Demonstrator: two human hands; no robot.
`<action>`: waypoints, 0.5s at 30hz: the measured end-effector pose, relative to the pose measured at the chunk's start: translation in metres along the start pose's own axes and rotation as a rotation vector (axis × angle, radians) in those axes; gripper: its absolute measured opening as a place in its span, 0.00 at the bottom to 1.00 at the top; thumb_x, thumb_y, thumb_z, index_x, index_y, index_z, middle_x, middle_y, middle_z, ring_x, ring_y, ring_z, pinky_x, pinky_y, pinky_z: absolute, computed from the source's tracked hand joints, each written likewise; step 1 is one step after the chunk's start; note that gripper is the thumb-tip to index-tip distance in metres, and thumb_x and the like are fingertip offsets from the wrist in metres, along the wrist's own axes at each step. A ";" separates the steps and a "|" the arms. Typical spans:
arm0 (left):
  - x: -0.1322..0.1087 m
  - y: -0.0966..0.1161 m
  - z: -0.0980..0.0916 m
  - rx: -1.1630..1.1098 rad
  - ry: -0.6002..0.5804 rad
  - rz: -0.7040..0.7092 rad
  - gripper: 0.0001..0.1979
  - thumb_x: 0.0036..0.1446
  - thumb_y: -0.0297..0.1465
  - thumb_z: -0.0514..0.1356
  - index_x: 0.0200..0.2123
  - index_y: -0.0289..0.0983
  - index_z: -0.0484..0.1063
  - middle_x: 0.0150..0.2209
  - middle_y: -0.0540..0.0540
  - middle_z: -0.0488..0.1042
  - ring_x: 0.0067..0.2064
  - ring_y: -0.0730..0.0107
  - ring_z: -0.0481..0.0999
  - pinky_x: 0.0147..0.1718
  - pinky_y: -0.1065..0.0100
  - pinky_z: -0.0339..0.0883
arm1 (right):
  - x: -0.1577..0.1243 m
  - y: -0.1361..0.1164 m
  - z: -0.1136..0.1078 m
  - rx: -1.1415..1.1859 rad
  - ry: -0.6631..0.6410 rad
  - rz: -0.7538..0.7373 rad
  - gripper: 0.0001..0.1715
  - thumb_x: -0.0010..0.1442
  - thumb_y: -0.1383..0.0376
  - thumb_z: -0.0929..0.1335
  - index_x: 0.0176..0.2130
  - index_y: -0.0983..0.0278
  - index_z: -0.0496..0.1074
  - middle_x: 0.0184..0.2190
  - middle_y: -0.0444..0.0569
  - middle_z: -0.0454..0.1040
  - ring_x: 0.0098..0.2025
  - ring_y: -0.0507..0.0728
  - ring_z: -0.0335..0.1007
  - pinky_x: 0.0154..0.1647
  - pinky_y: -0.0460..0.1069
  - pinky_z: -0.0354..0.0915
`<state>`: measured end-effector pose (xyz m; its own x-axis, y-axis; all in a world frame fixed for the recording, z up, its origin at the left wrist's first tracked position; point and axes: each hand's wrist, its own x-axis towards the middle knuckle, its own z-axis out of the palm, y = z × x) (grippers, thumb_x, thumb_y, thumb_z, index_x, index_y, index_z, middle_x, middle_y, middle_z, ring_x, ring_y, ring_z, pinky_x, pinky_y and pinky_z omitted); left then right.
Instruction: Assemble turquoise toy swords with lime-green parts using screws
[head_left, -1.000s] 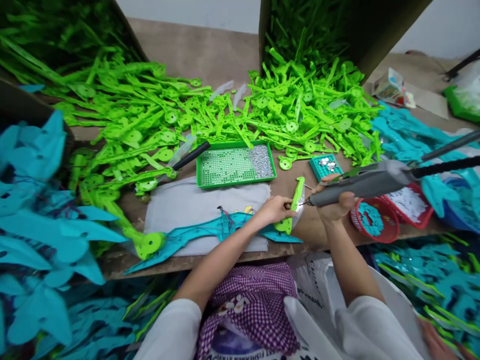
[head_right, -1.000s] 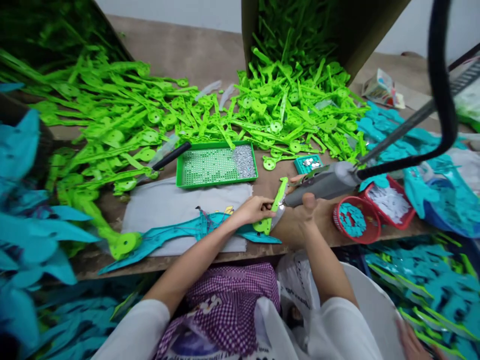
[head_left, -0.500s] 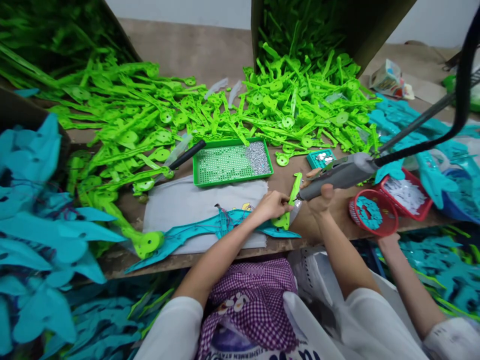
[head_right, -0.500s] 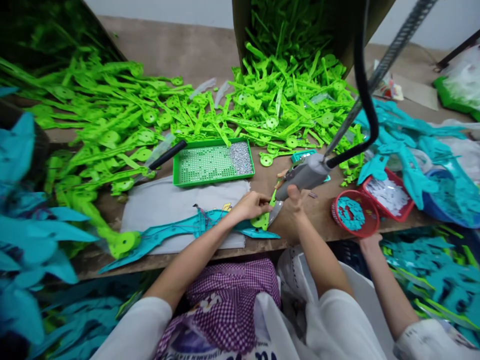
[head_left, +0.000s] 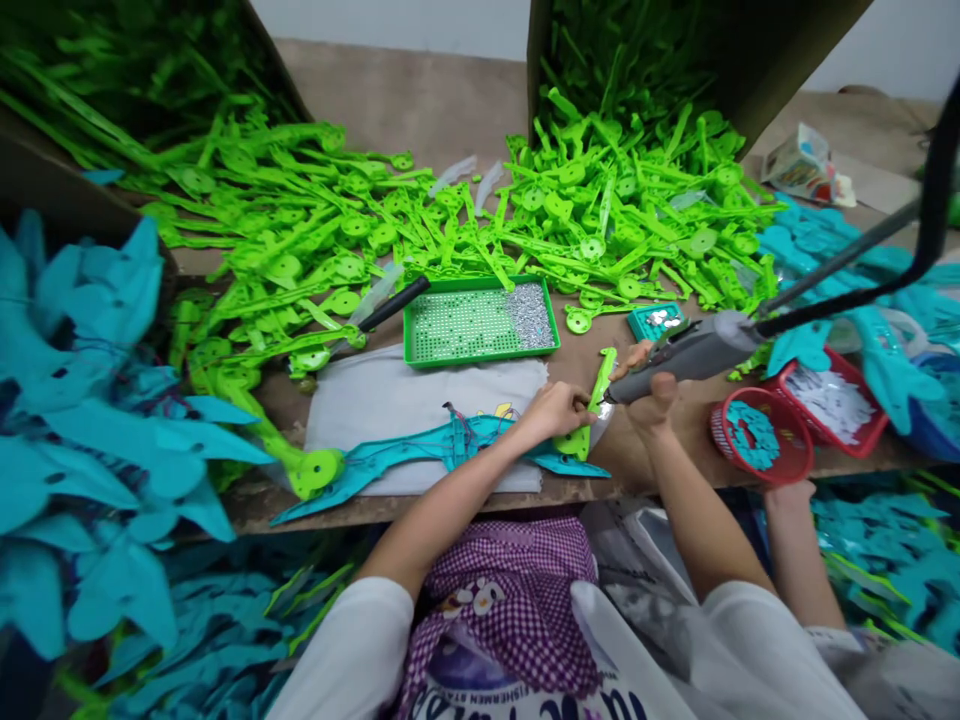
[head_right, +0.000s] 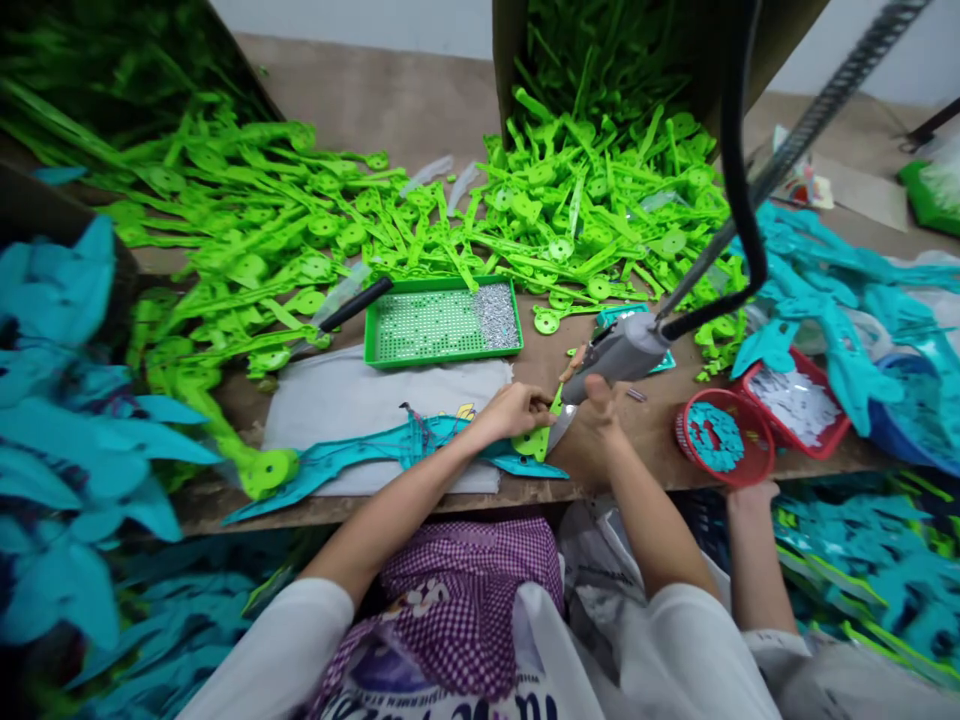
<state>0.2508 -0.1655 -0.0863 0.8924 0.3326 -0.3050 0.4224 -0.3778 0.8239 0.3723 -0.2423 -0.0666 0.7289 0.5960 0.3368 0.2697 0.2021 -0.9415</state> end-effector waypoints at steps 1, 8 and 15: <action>0.000 -0.001 0.001 -0.022 0.006 -0.012 0.17 0.51 0.34 0.64 0.44 0.34 0.76 0.33 0.48 0.79 0.35 0.69 0.76 0.32 0.73 0.64 | 0.001 -0.002 0.006 0.025 0.004 -0.002 0.33 0.42 0.32 0.62 0.30 0.56 0.67 0.21 0.45 0.71 0.20 0.58 0.69 0.18 0.53 0.67; 0.001 0.000 0.004 0.033 0.015 0.011 0.17 0.51 0.36 0.65 0.44 0.35 0.74 0.37 0.48 0.79 0.39 0.68 0.77 0.36 0.73 0.67 | 0.007 -0.045 0.007 0.177 0.090 -0.127 0.32 0.43 0.35 0.64 0.28 0.58 0.71 0.17 0.42 0.66 0.12 0.51 0.59 0.09 0.47 0.53; -0.043 0.015 -0.008 0.474 0.044 0.028 0.17 0.62 0.40 0.54 0.42 0.34 0.75 0.44 0.37 0.76 0.47 0.54 0.75 0.42 0.62 0.69 | 0.037 -0.051 0.071 0.223 0.157 -0.141 0.25 0.50 0.40 0.65 0.29 0.58 0.71 0.17 0.41 0.65 0.14 0.52 0.60 0.13 0.48 0.58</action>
<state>0.2175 -0.1783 -0.0568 0.9010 0.3495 -0.2569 0.4337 -0.7364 0.5192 0.3412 -0.1754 -0.0071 0.7868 0.4263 0.4464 0.2435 0.4502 -0.8591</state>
